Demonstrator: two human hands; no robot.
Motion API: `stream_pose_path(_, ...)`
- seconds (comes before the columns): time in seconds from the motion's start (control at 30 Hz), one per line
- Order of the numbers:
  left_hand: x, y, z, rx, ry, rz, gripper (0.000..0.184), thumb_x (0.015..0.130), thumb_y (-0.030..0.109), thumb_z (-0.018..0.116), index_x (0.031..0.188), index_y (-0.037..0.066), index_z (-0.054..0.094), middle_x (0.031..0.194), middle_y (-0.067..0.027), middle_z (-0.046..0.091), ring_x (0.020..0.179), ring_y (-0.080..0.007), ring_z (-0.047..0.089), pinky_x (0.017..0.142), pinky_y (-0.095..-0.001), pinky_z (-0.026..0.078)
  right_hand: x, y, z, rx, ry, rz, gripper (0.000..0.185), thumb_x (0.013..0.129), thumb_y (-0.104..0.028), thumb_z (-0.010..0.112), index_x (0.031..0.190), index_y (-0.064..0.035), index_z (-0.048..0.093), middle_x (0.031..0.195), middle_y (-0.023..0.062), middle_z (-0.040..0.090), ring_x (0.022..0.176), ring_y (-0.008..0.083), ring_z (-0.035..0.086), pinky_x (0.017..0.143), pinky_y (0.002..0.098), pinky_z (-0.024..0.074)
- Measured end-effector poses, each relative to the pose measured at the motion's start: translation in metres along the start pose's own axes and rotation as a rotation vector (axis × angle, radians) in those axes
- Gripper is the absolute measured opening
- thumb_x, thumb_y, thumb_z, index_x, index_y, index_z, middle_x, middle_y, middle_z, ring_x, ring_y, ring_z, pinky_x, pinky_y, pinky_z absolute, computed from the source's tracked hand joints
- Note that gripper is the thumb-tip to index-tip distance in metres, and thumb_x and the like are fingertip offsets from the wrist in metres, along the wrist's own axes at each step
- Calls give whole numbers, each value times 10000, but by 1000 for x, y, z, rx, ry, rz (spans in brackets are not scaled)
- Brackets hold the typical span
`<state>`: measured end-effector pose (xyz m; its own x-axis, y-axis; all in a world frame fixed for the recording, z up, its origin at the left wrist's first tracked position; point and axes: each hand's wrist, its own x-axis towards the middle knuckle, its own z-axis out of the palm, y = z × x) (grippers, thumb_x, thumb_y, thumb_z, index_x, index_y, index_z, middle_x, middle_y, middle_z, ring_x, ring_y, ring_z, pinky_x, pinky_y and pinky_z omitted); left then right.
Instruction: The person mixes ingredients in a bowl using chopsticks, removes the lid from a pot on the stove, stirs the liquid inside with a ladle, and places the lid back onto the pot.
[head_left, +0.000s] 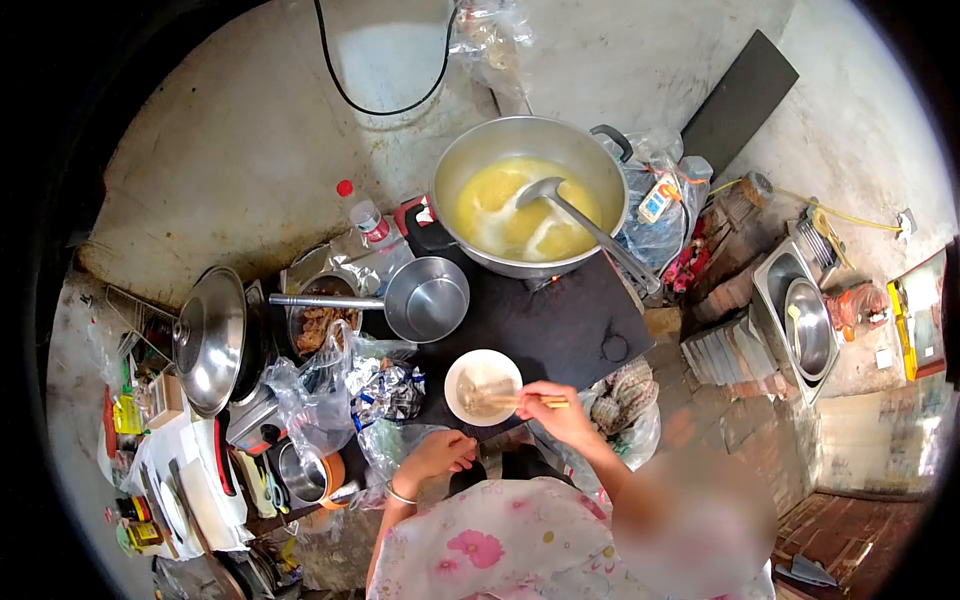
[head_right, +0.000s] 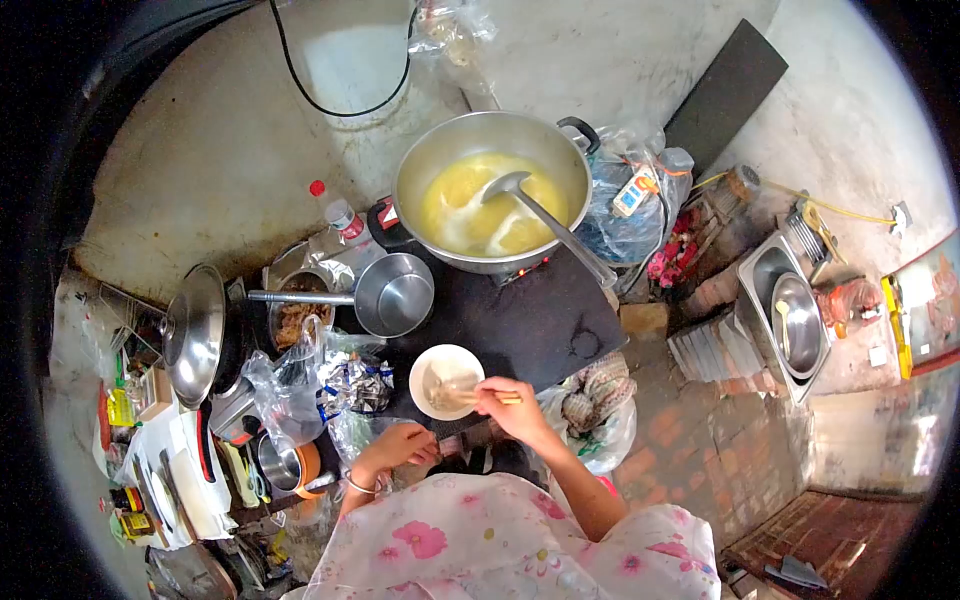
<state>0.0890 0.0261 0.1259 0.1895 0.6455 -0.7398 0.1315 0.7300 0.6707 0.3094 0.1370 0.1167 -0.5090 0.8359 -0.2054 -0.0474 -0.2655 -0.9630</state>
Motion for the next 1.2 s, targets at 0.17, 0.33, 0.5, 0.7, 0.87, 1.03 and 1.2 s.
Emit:
stream_pose_path(0.17,1,-9,-5,-192,151,-39,306,897,264,491,902,-40,521,815,-139,619,736,-205,640,605,-281,530,-1,-2,-4,-64,-64,89,123,830,-17,542,927,39,593,801,74,636,712,108,608,652,229,499)
stream_pose_path(0.33,13,-22,-2,-395,255,123,267,898,167,484,1031,-55,419,911,-172,580,761,-260,640,629,-301,542,3,2,-7,-235,82,-158,103,817,-37,556,887,19,607,756,56,624,694,108,604,622,232,503)
stream_pose_path(0.5,31,-32,1,-481,280,176,254,898,115,448,1076,-62,408,938,-160,571,818,-254,630,692,-299,533,-5,-4,-3,-21,-1,81,131,833,-41,542,925,32,601,796,63,636,718,103,603,651,222,491)
stream_pose_path(0.7,33,-32,4,-489,305,236,256,901,78,416,1113,-63,392,983,-168,561,868,-252,617,739,-299,522,-6,-2,2,-68,142,-88,127,824,-31,550,919,33,605,786,57,633,723,108,607,640,214,483)
stream_pose_path(0.87,34,-29,10,-583,338,267,246,901,59,408,1114,-63,387,990,-173,565,877,-260,616,740,-300,523,-6,2,2,32,30,80,138,829,-41,555,926,45,601,812,71,634,707,116,601,640,225,485)
stream_pose_path(1.03,37,-33,14,-601,391,303,240,897,52,426,1105,-63,391,970,-172,573,865,-267,620,732,-304,529,-6,-6,0,-346,155,-184,102,799,-51,578,854,28,612,733,74,625,623,117,583,586,233,464)
stream_pose_path(1.2,40,-32,19,-614,450,296,242,886,53,451,1090,-67,401,963,-166,578,838,-251,626,705,-290,532,-10,-21,-3,-326,98,-164,100,812,-7,562,887,40,609,784,83,628,704,110,597,641,217,476)
